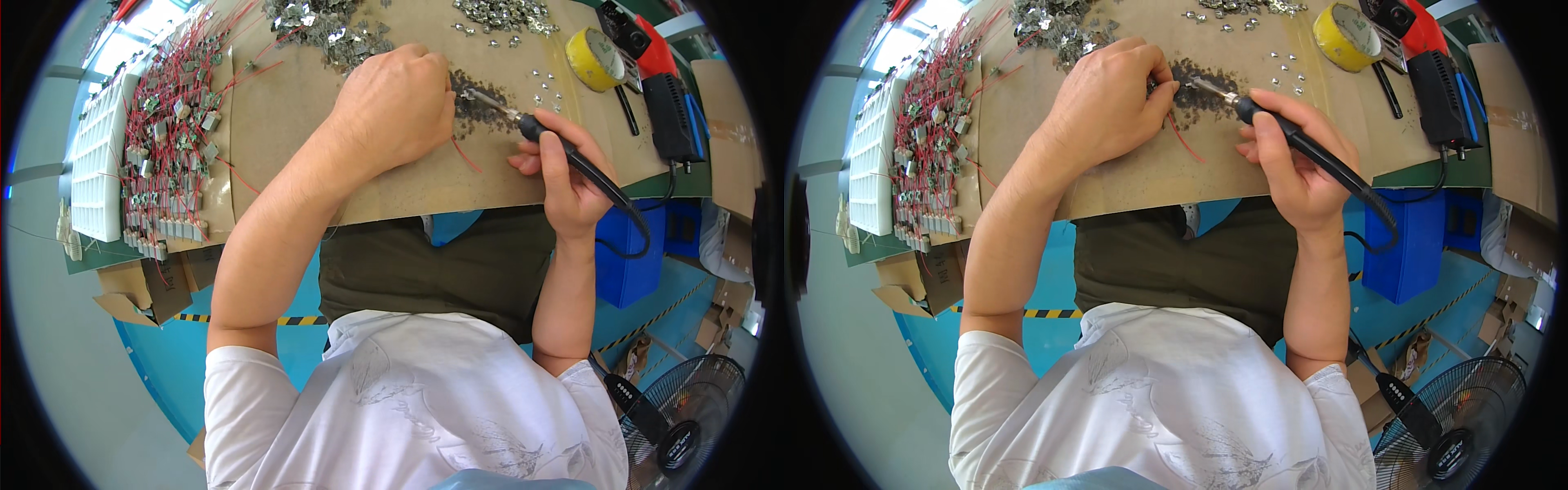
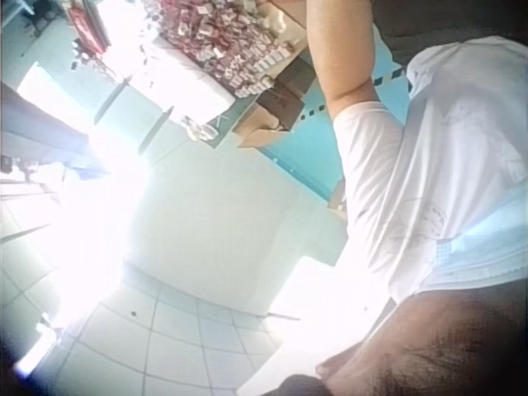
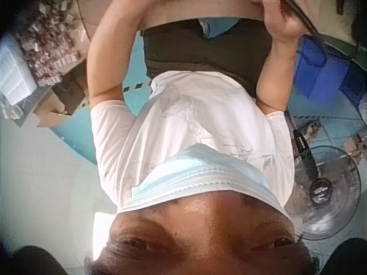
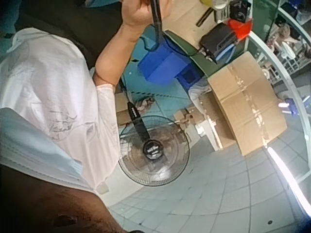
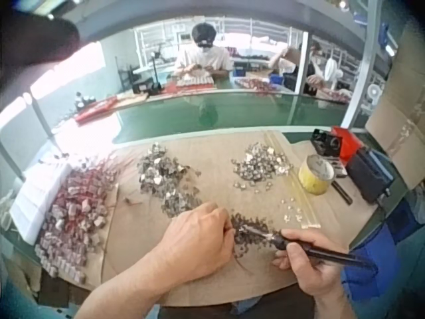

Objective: Soldering wires and small connectors onto electronic components at an assembly workbench.

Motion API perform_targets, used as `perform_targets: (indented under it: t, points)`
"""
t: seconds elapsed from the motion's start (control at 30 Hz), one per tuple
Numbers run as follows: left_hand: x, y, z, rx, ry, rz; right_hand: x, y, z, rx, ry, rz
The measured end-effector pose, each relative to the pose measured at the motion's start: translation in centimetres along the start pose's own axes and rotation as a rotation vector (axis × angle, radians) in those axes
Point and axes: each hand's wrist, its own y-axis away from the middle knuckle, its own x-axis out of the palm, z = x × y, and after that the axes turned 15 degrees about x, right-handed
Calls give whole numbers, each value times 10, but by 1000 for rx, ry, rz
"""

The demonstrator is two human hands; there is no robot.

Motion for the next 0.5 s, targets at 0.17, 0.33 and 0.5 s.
perform_targets:
  t: [0.17,0.33,0.5]
  points:
    - [1,-2,-2,-18,0,16,-8,-5,-5,-77,-70,-131]
    - [-2,1,-3,-41,36,4,-27,-28,-8,-96,398,-281]
    - [-1,1,-1,-22,55,-9,-22,-45,-6,-427,627,-185]
